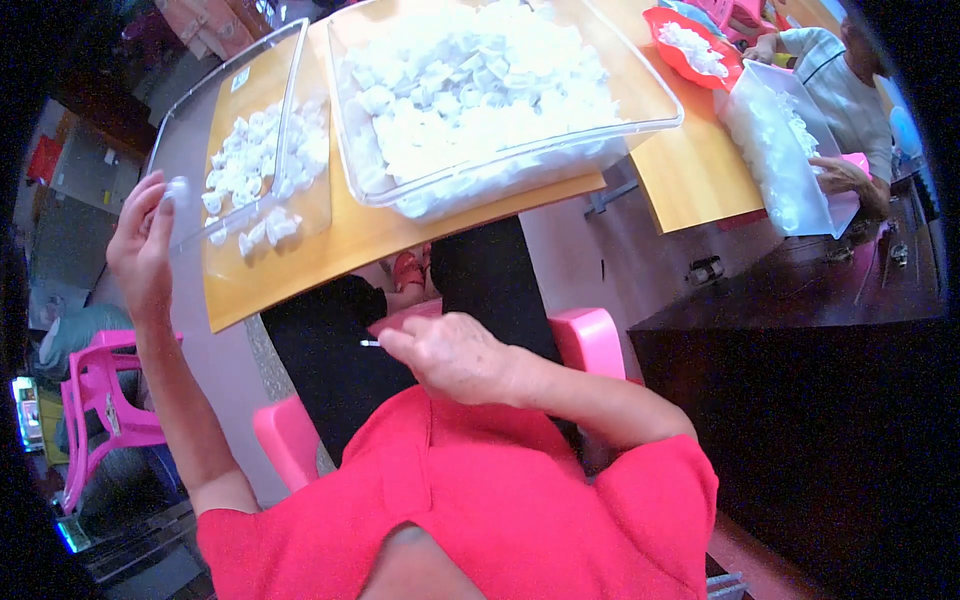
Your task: The person processes plastic components by taking pieces from a container, working on their inner slots using a small pointed tool, and placing them into a tray.
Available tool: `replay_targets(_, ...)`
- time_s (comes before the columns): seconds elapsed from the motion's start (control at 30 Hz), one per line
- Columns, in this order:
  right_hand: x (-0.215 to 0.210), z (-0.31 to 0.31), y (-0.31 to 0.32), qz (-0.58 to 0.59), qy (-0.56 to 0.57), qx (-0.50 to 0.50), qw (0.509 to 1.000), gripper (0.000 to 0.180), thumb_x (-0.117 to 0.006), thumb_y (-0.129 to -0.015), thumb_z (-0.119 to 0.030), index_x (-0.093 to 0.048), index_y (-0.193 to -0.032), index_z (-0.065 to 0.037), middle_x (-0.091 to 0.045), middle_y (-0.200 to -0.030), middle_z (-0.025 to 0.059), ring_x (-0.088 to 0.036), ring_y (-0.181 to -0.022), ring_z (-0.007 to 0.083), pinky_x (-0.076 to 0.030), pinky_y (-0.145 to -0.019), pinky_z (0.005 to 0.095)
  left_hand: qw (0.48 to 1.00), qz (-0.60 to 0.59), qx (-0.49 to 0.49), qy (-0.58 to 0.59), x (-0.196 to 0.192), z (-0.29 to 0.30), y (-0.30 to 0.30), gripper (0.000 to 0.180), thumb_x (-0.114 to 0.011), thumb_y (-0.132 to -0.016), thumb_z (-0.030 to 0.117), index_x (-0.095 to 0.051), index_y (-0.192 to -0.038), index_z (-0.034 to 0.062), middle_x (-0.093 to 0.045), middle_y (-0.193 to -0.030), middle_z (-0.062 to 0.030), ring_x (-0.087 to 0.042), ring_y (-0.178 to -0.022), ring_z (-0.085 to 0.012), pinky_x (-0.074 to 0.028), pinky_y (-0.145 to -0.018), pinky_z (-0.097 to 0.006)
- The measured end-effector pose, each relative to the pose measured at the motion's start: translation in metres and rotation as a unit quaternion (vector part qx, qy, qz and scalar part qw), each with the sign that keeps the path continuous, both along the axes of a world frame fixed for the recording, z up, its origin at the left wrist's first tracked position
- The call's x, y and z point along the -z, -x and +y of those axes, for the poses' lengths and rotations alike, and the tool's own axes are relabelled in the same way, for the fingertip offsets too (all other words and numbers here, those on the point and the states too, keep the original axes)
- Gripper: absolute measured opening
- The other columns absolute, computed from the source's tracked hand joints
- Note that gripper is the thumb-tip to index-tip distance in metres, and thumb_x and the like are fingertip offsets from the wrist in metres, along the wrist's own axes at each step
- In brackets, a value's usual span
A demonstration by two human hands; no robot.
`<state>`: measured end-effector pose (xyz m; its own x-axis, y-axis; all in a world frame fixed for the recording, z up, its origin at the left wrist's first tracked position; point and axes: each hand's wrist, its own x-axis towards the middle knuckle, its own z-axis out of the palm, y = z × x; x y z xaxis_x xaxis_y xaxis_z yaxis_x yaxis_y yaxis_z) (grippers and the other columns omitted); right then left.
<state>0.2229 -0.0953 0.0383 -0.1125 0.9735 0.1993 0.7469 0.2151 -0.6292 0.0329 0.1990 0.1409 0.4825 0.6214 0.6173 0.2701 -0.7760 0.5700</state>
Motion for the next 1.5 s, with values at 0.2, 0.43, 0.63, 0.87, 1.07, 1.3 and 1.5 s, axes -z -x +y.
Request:
replay_targets(0.2, 0.027, -0.002, -0.006, 0.059, 0.071, -0.013, 0.996, 0.015, -0.057, -0.078, -0.006, -0.058, -0.093, -0.001, -0.062, -0.072, 0.0199, -0.064, -0.07, 0.0392, -0.051, -0.062, 0.0483, 0.975, 0.108, 0.167, -0.104, -0.038, -0.03, -0.125, 0.024, -0.066, -0.085, 0.0, -0.065, -0.108, -0.0018, -0.064, -0.118, -0.012, -0.06, -0.109, -0.0196, -0.048, -0.092, -0.03)
replay_targets(0.43, 0.041, -0.003, -0.011, -0.014, 0.124, -0.049, 0.991, 0.023, -0.056, -0.08, -0.007, -0.059, -0.102, -0.001, -0.065, -0.08, 0.0199, -0.066, -0.074, 0.0364, -0.053, -0.066, 0.0457, 0.74, 0.572, 0.316, -0.163, -0.014, -0.054, -0.258, 0.029, -0.063, -0.073, -0.008, -0.071, -0.099, 0.0014, -0.067, -0.096, -0.0199, -0.064, -0.095, -0.0336, -0.051, -0.081, -0.04)
replay_targets(0.63, 0.037, -0.003, -0.014, -0.023, 0.131, -0.056, 0.989, 0.023, -0.055, -0.079, -0.007, -0.058, -0.102, -0.001, -0.066, -0.082, 0.0201, -0.067, -0.079, 0.0354, -0.054, -0.068, 0.0448, 0.698, 0.616, 0.317, -0.181, 0.002, -0.055, -0.268, 0.016, -0.06, -0.068, -0.008, -0.068, -0.081, -0.0016, -0.066, -0.078, -0.0213, -0.064, -0.078, -0.0363, -0.05, -0.069, -0.043)
replay_targets(0.87, 0.032, -0.005, -0.011, -0.01, 0.127, -0.057, 0.99, 0.021, -0.055, -0.078, -0.004, -0.06, -0.097, 0.0, -0.064, -0.079, 0.0205, -0.066, -0.074, 0.0367, -0.053, -0.066, 0.0453, 0.856, 0.407, 0.318, -0.01, -0.027, -0.055, -0.243, 0.008, -0.063, -0.082, -0.002, -0.067, -0.089, -0.0037, -0.068, -0.084, -0.0168, -0.065, -0.077, -0.0271, -0.053, -0.071, -0.033)
replay_targets(1.07, 0.033, -0.006, -0.01, 0.067, 0.121, -0.036, 0.99, 0.011, -0.054, -0.081, -0.009, -0.06, -0.087, -0.001, -0.065, -0.079, 0.0215, -0.066, -0.078, 0.0388, -0.052, -0.068, 0.0484, 0.871, 0.026, 0.373, 0.318, -0.016, -0.077, -0.142, 0.038, -0.062, -0.085, -0.002, -0.06, -0.123, -0.0006, -0.066, -0.096, -0.0077, -0.059, -0.076, -0.0077, -0.047, -0.063, -0.02)
replay_targets(1.3, -0.006, 0.003, 0.008, 0.309, -0.05, 0.119, 0.942, 0.031, -0.054, -0.087, 0.006, -0.061, -0.117, 0.003, -0.066, -0.09, 0.0188, -0.068, -0.083, 0.0254, -0.053, -0.071, 0.0308, 0.735, -0.181, 0.229, 0.612, 0.078, -0.149, -0.025, 0.031, -0.06, -0.088, 0.001, -0.06, -0.12, -0.0019, -0.066, -0.098, -0.0158, -0.061, -0.073, -0.016, -0.045, -0.056, -0.022)
replay_targets(1.5, -0.005, 0.025, 0.03, 0.258, -0.14, 0.112, 0.949, 0.027, -0.059, -0.084, 0.007, -0.061, -0.11, 0.004, -0.061, -0.082, 0.016, -0.064, -0.073, 0.0287, -0.051, -0.064, 0.0328, 0.668, -0.263, 0.201, 0.667, 0.103, -0.179, -0.009, 0.025, -0.061, -0.092, 0.004, -0.06, -0.116, -0.0044, -0.067, -0.098, -0.0138, -0.066, -0.083, -0.0177, -0.057, -0.069, -0.028)
